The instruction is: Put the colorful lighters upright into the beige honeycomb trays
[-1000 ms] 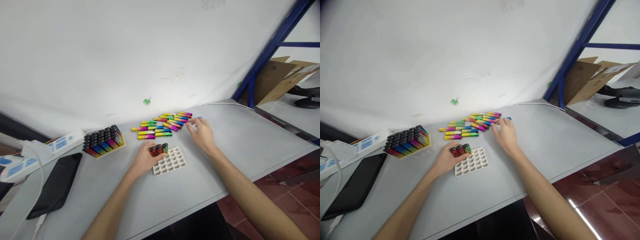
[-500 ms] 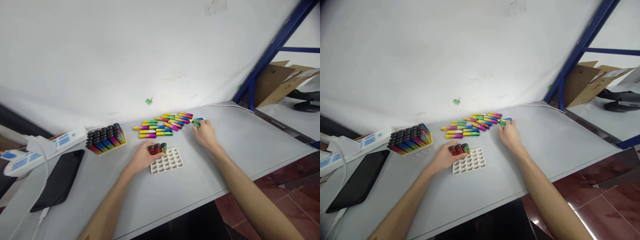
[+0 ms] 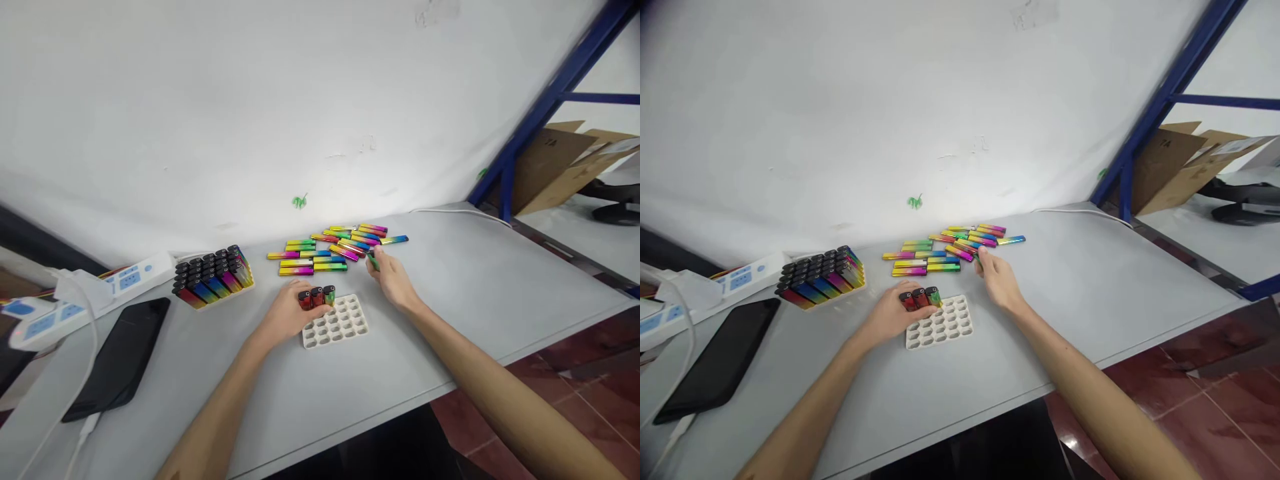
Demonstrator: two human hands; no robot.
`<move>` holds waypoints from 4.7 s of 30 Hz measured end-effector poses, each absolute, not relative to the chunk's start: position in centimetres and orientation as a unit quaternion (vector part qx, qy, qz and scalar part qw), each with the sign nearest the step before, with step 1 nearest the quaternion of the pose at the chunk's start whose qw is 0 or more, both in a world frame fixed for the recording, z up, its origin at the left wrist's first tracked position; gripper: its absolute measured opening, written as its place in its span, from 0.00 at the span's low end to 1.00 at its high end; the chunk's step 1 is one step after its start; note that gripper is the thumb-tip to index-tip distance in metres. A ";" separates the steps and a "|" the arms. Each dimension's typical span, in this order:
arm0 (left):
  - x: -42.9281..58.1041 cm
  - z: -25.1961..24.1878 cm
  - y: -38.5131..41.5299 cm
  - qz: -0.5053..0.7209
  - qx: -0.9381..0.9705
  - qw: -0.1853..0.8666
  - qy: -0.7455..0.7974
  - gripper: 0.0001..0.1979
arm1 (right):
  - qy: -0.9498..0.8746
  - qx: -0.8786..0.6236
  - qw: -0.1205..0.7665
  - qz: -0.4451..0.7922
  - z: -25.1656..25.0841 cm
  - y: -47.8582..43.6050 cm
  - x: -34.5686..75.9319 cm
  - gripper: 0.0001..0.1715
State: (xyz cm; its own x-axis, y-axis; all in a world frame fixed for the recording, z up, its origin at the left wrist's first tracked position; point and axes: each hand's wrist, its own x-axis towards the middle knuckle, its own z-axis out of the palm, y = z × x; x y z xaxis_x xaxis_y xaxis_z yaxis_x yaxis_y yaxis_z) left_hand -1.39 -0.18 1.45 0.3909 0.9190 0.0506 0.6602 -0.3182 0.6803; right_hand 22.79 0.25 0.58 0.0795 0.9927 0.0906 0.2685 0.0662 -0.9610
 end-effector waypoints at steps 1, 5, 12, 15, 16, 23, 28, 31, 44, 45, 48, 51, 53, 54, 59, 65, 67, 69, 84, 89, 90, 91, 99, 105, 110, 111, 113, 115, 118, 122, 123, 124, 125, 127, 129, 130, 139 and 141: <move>-1.4 1.5 -0.2 0.223 0.781 0.294 0.503 0.19 | -0.543 -0.565 0.476 0.400 0.5 0.3 22.8 0.32; -1.3 1.6 -0.3 0.229 0.775 0.304 0.505 0.17 | -0.483 -0.551 0.512 0.448 0.4 0.8 22.9 0.31; -1.5 1.3 -0.1 0.219 0.782 0.298 0.501 0.16 | -0.413 -0.527 0.561 0.488 0.5 1.2 23.1 0.30; -1.5 1.4 -0.1 0.220 0.781 0.301 0.500 0.16 | -0.399 -0.515 0.571 0.500 0.7 1.0 23.1 0.32; -1.5 1.4 -0.2 0.222 0.781 0.304 0.499 0.16 | -0.398 -0.511 0.572 0.504 0.8 0.9 23.0 0.33; -1.4 1.3 -0.1 0.228 0.776 0.310 0.500 0.15 | -0.403 -0.526 0.555 0.502 1.0 0.8 22.9 0.33; -1.5 1.4 -0.2 0.222 0.777 0.312 0.500 0.16 | -0.415 -0.532 0.561 0.479 0.5 0.9 23.0 0.32; -1.5 1.5 -0.2 0.222 0.776 0.313 0.501 0.17 | -0.434 -0.511 0.555 0.492 0.5 0.9 22.9 0.32; -1.3 1.6 -0.1 0.228 0.791 0.295 0.486 0.16 | -0.569 -0.390 0.469 0.551 1.4 -0.3 22.1 0.19; -1.3 1.6 -0.1 0.228 0.793 0.293 0.483 0.17 | -0.570 -0.387 0.464 0.557 1.2 -0.3 21.9 0.19; -1.3 1.8 -0.2 0.229 0.796 0.289 0.481 0.18 | -0.597 -0.391 0.447 0.538 0.9 -0.4 21.6 0.18; -1.2 1.8 -0.2 0.227 0.795 0.290 0.482 0.18 | -0.639 -0.413 0.444 0.473 0.8 -0.5 21.5 0.17; -1.2 1.8 -0.2 0.226 0.793 0.291 0.486 0.18 | -0.665 -0.423 0.438 0.433 0.9 -0.7 21.5 0.16; -1.2 1.7 -0.2 0.226 0.791 0.291 0.489 0.17 | -0.679 -0.426 0.429 0.418 1.0 -0.8 21.4 0.15; -1.4 1.6 -0.1 0.220 0.793 0.295 0.485 0.17 | -0.732 -0.426 0.370 0.382 1.6 -1.4 21.3 0.11; -1.3 1.7 -0.2 0.216 0.778 0.306 0.504 0.16 | -0.676 -0.618 0.396 0.065 -0.1 2.6 26.1 0.16; -1.3 1.7 -0.3 0.216 0.776 0.305 0.508 0.17 | -0.639 -0.689 0.341 -0.028 -1.3 4.4 28.5 0.23; -1.4 1.7 -0.3 0.216 0.776 0.298 0.513 0.17 | -0.626 -0.729 0.274 -0.032 -2.3 5.5 30.4 0.28; -1.5 1.6 -0.2 0.213 0.775 0.301 0.513 0.18 | -0.494 -0.729 0.440 0.175 -0.5 3.8 33.5 0.17; -1.5 1.8 -0.4 0.217 0.775 0.302 0.511 0.17 | -0.447 -0.654 0.565 0.232 -0.2 3.8 32.2 0.23; -1.5 1.8 -0.4 0.220 0.774 0.301 0.512 0.17 | -0.429 -0.629 0.593 0.264 -0.2 3.8 31.9 0.24; -1.5 1.8 -0.4 0.221 0.775 0.301 0.510 0.17 | -0.415 -0.603 0.613 0.299 -0.1 3.8 31.7 0.24; -1.6 1.4 -0.2 0.218 0.782 0.293 0.505 0.19 | -0.371 -0.449 0.606 0.541 1.4 2.4 28.0 0.25; -1.5 1.5 -0.4 0.212 0.779 0.295 0.511 0.19 | -0.382 -0.433 0.558 0.596 1.6 1.4 25.4 0.26; -1.5 1.7 -0.4 0.216 0.778 0.297 0.510 0.18 | -0.421 -0.494 0.542 0.534 1.3 1.2 24.6 0.21; -1.5 1.8 -0.4 0.216 0.777 0.296 0.511 0.18 | -0.436 -0.498 0.541 0.519 1.3 1.1 24.5 0.22; -1.5 1.8 -0.4 0.218 0.777 0.294 0.513 0.18 | -0.466 -0.502 0.536 0.493 1.3 1.0 24.4 0.22; -1.4 1.7 -0.4 0.221 0.774 0.296 0.514 0.17 | -0.487 -0.502 0.532 0.478 1.3 0.9 24.4 0.20; -1.4 1.7 -0.4 0.222 0.773 0.301 0.513 0.17 | -0.487 -0.492 0.535 0.484 1.2 0.8 24.4 0.20; -1.4 1.8 -0.4 0.215 0.776 0.301 0.511 0.18 | -0.439 -0.483 0.543 0.528 1.3 0.9 24.3 0.23; -1.4 1.8 -0.4 0.214 0.776 0.301 0.511 0.18 | -0.417 -0.487 0.545 0.540 1.3 1.0 24.4 0.26; -1.4 1.8 -0.4 0.214 0.776 0.302 0.510 0.18 | -0.394 -0.491 0.546 0.553 1.3 1.1 24.4 0.29; -1.4 1.8 -0.4 0.214 0.776 0.303 0.511 0.18 | -0.373 -0.495 0.546 0.564 1.3 1.2 24.4 0.31; -1.4 1.9 -0.5 0.214 0.775 0.305 0.511 0.17 | -0.343 -0.501 0.546 0.578 1.3 1.3 24.4 0.31; -1.4 2.1 -0.5 0.215 0.775 0.304 0.510 0.17 | -0.333 -0.503 0.543 0.584 1.2 1.3 24.5 0.30; -1.3 2.1 -0.5 0.215 0.778 0.303 0.508 0.18 | -0.332 -0.505 0.542 0.584 1.1 1.3 24.5 0.29; -1.4 1.8 -0.3 0.214 0.787 0.292 0.499 0.18 | -0.325 -0.520 0.563 0.554 1.2 1.2 24.1 0.31; -1.5 1.6 -0.2 0.217 0.789 0.287 0.498 0.18 | -0.329 -0.524 0.558 0.553 1.2 1.2 24.1 0.30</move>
State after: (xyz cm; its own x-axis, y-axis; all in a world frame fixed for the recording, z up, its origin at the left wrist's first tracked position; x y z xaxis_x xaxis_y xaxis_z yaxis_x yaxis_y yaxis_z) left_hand -1.48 -0.24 1.64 0.4093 0.9106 0.0574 0.6612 -0.3394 0.6690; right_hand 24.09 1.21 1.21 0.1715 0.9622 -0.2116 -0.2721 -0.1602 -0.9489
